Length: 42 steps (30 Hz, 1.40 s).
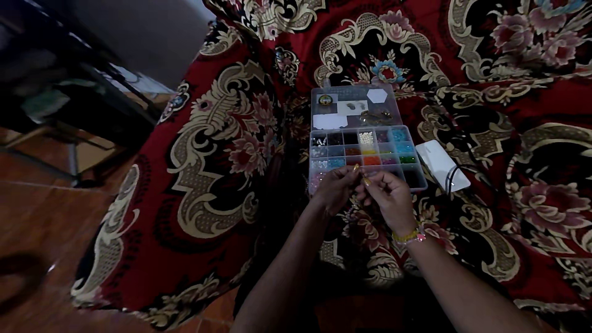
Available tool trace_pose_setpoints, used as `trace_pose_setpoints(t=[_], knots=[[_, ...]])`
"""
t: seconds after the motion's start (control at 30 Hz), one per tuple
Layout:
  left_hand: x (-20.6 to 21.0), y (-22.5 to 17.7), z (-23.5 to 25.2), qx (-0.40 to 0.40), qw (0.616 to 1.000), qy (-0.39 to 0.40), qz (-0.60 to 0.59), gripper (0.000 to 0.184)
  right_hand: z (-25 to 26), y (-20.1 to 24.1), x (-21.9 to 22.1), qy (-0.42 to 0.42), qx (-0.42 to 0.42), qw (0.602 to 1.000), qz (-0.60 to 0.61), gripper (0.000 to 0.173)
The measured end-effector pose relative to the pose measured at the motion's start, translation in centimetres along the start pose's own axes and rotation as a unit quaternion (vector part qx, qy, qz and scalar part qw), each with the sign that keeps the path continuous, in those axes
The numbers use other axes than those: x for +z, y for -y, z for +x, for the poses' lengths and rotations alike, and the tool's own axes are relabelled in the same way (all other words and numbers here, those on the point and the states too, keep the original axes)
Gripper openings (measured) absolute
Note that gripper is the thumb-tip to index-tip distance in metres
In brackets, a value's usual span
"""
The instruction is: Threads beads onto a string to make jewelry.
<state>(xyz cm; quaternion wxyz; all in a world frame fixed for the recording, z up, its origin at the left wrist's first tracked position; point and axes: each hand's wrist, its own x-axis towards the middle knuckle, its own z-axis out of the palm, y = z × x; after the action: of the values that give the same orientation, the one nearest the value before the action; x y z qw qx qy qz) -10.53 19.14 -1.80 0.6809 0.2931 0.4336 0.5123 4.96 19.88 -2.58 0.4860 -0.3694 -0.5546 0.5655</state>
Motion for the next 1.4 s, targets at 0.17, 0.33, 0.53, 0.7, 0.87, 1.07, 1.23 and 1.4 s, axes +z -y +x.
trace_pose_setpoints(t=[0.17, 0.33, 0.53, 0.7, 0.87, 1.07, 1.23, 1.4], knots=[[0.4, 0.0, -0.2, 0.003, 1.000, -0.023, 0.002, 0.023, 0.0, -0.2, 0.1, -0.008, 0.000, 1.000, -0.009, 0.007], [0.4, 0.1, -0.1, 0.008, 1.000, -0.021, 0.004, 0.022, 0.0, -0.4, 0.1, -0.007, -0.006, 1.000, -0.016, 0.007], [0.5, 0.0, -0.1, 0.004, 1.000, -0.027, 0.004, 0.021, 0.0, -0.4, 0.2, -0.014, -0.016, 1.000, -0.022, 0.006], [0.6, -0.1, -0.2, 0.004, 1.000, -0.025, 0.011, 0.022, 0.0, -0.6, 0.1, -0.015, -0.019, 1.000, -0.016, 0.006], [0.7, 0.1, -0.1, 0.004, 0.999, -0.036, 0.003, 0.022, 0.0, -0.6, 0.2, -0.016, -0.024, 0.999, -0.024, 0.005], [1.1, 0.0, -0.2, -0.005, 0.998, -0.067, 0.009, 0.023, -0.1, -0.7, 0.3, -0.029, -0.030, 0.998, -0.043, 0.006], [1.1, 0.0, -0.2, -0.001, 0.998, -0.065, 0.005, 0.023, -0.1, -0.8, 0.3, -0.029, -0.034, 0.998, -0.048, 0.005], [1.2, -0.1, -0.3, 0.002, 0.998, -0.059, 0.010, 0.021, -0.1, -0.7, 0.3, -0.028, -0.032, 0.998, -0.044, 0.005]])
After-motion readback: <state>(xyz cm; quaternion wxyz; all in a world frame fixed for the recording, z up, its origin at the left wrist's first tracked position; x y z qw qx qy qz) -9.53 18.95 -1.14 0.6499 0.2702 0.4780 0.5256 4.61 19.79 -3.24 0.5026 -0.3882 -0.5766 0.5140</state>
